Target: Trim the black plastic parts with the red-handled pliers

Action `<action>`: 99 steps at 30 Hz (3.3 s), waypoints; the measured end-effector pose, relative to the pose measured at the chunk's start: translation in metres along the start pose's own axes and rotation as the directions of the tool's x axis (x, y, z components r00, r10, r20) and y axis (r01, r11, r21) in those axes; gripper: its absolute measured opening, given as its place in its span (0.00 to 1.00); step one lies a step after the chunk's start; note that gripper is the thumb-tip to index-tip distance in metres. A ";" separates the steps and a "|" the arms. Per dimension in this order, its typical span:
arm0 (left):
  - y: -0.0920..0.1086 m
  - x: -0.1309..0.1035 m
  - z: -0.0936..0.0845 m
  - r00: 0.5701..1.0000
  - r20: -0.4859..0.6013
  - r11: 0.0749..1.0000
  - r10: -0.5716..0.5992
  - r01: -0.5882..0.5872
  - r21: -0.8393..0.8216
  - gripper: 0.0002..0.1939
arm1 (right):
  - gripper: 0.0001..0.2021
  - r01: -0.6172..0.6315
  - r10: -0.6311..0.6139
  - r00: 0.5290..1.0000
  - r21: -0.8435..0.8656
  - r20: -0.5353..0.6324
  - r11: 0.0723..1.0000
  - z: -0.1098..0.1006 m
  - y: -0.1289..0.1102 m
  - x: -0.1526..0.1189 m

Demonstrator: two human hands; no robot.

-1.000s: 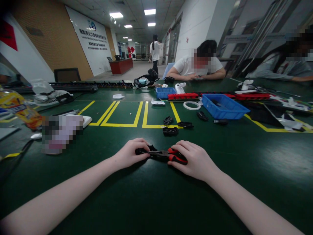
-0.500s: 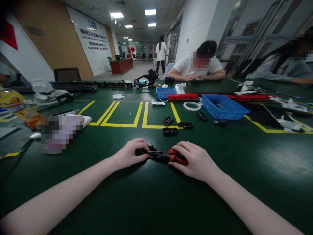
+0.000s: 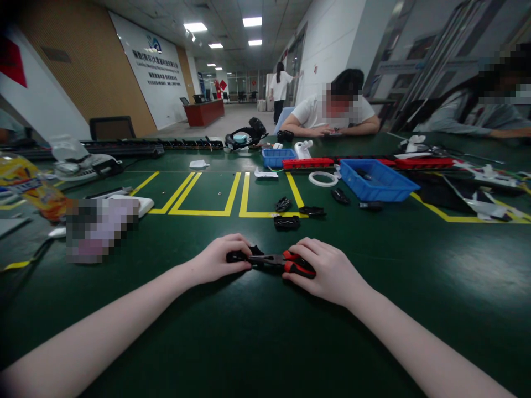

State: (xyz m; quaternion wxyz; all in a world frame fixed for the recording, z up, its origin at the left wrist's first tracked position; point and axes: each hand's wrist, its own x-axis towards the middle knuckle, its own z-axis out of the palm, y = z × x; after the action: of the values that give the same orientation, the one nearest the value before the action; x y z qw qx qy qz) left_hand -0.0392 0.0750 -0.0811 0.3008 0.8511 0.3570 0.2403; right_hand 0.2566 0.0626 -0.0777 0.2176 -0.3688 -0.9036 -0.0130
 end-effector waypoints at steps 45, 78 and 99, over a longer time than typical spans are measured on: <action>0.005 -0.001 -0.012 0.992 0.124 0.999 0.022 -0.017 -0.044 0.13 | 0.17 0.065 -0.068 0.998 -0.120 -0.018 0.991 -0.006 -0.001 0.003; 0.001 -0.001 0.001 0.998 -0.049 0.999 -0.031 0.031 0.017 0.02 | 0.18 -0.020 0.020 1.000 0.011 -0.016 1.000 0.001 0.001 0.001; 0.001 -0.001 -0.006 0.999 0.023 0.999 0.037 -0.037 0.004 0.05 | 0.17 -0.020 0.019 1.000 0.026 0.019 0.999 0.001 -0.003 0.003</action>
State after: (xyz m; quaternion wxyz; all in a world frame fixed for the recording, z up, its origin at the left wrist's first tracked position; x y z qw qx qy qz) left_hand -0.0432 0.0754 -0.0762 0.2984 0.8610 0.3382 0.2351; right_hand 0.2529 0.0626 -0.0770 0.2141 -0.3747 -0.9021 0.0046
